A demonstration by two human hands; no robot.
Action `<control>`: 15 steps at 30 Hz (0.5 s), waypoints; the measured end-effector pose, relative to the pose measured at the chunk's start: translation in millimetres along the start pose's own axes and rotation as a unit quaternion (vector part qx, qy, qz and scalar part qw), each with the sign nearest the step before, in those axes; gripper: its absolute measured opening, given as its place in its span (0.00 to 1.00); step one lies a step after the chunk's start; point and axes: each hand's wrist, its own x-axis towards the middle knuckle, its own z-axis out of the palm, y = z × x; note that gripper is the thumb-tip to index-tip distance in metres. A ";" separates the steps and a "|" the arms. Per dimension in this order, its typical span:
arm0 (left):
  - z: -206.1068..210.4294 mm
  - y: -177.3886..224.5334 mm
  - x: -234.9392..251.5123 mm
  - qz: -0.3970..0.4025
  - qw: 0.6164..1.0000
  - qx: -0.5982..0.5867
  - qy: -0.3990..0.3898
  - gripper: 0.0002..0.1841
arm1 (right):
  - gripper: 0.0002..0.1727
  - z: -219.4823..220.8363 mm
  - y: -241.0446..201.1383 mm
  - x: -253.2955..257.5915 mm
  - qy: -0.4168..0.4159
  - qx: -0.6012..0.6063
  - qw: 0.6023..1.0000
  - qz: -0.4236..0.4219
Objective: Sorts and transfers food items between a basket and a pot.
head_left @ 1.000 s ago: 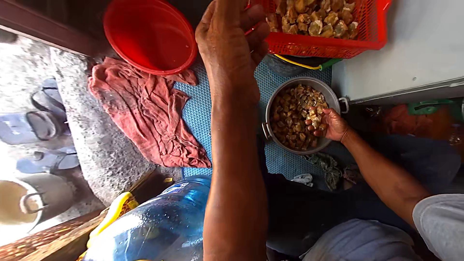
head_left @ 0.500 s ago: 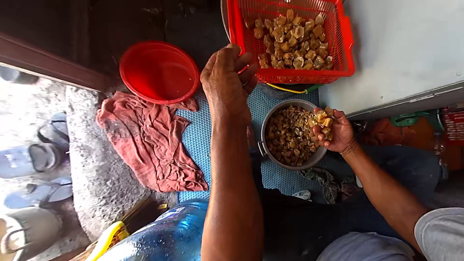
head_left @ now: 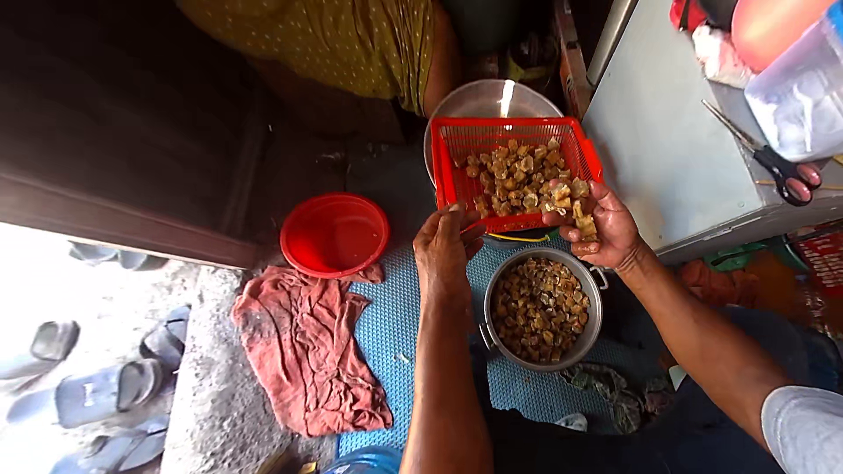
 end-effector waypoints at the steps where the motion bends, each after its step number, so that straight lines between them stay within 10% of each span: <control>1: 0.0 -0.4 -1.5 0.000 1.000 -0.003 0.002 0.18 | 0.35 -1.1 -8.8 9.2 -0.014 -0.007 1.000 0.002; 15: -2.1 1.9 1.4 -0.001 0.999 -0.030 0.012 0.17 | 0.22 3.4 -43.3 52.0 0.060 -0.088 0.994 0.004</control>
